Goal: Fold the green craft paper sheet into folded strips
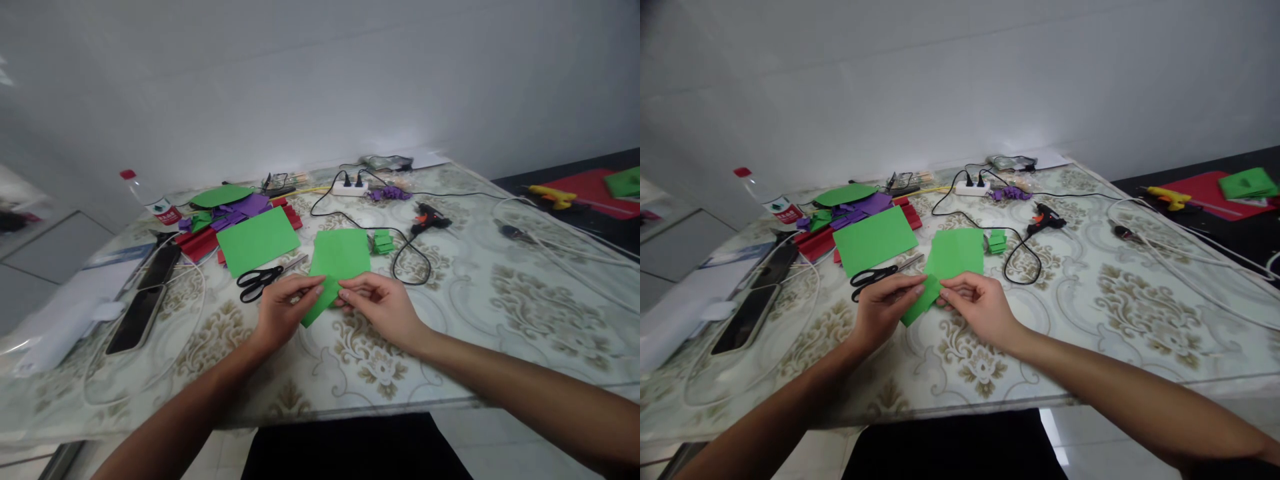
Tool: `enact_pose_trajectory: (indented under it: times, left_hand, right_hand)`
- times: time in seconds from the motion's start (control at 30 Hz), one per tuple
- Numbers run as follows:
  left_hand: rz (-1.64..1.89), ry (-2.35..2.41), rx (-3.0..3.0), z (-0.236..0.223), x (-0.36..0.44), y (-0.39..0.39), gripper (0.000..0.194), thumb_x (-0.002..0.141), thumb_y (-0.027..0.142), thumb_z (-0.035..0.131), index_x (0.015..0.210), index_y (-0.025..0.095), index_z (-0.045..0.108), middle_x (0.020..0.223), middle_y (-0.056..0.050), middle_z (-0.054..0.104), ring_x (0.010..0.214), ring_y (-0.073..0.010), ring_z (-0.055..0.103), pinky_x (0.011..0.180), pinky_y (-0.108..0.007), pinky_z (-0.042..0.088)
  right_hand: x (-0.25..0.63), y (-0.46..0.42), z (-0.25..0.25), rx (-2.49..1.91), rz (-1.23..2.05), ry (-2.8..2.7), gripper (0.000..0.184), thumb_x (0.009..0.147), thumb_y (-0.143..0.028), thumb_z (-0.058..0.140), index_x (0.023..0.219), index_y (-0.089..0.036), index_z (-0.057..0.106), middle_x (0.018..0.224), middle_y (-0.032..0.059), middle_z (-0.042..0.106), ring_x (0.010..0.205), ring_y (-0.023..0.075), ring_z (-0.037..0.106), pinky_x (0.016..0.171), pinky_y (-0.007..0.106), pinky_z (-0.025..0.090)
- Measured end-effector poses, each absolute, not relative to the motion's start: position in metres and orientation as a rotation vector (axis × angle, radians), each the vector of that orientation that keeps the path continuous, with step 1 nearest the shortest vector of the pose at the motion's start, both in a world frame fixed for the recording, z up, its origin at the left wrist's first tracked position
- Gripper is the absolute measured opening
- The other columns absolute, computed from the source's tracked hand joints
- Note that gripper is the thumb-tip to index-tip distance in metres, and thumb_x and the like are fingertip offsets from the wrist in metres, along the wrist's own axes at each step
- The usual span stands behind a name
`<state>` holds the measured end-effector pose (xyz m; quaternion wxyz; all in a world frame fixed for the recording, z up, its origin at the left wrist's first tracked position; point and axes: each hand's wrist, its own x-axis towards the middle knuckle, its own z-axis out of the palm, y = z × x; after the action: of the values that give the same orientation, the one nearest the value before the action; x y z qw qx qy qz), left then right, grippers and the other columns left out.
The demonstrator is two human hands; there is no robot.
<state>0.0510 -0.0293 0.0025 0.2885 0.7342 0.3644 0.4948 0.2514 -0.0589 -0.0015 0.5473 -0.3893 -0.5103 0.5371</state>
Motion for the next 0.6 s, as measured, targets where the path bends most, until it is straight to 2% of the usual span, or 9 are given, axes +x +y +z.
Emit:
enact_pose_trajectory:
  times: [0.17,0.37,0.47,0.6]
  left_hand:
    - [1.311,0.967,1.966,0.0025,0.0513,-0.0291,0.016,0.088,0.022,0.073,0.102,0.022,0.081,0.089,-0.007,0.078,0.079,-0.0188,0.069,0.068,-0.028,0.054]
    - [1.287,0.909,2.007,0.0065,0.0523,-0.0286,0.015,0.088,0.020,0.072,0.100,0.022,0.081,0.085,-0.007,0.077,0.075,-0.0178,0.069,0.065,-0.028,0.053]
    - [1.260,0.845,2.053,0.0074,0.0535,-0.0288,0.015,0.088,0.020,0.072,0.100,0.022,0.081,0.083,-0.006,0.078,0.074,-0.0176,0.069,0.066,-0.028,0.053]
    - [1.219,0.769,2.092,0.0053,0.0549,-0.0299,0.016,0.089,0.019,0.070,0.102,0.021,0.080,0.083,-0.007,0.078,0.071,-0.0165,0.069,0.063,-0.026,0.053]
  right_hand:
    - [0.2509,-0.0602,-0.0027,-0.933,1.307,-1.185,0.030,0.075,-0.042,0.084,0.089,-0.018,0.074,0.077,0.0051,0.078,0.074,0.0208,0.077,0.069,0.032,0.063]
    - [0.2519,-0.0595,-0.0014,-0.899,1.339,-1.179,0.030,0.074,-0.038,0.085,0.089,-0.019,0.067,0.075,0.0009,0.073,0.067,0.0150,0.073,0.067,0.027,0.061]
    - [0.2510,-0.0585,-0.0017,-0.908,1.373,-1.181,0.033,0.074,-0.038,0.085,0.095,-0.020,0.068,0.075,-0.0002,0.073,0.067,0.0144,0.072,0.068,0.027,0.061]
    - [0.2499,-0.0580,-0.0039,-0.938,1.422,-1.194,0.030,0.075,-0.044,0.083,0.087,-0.019,0.072,0.075,0.0006,0.074,0.067,0.0150,0.072,0.069,0.029,0.063]
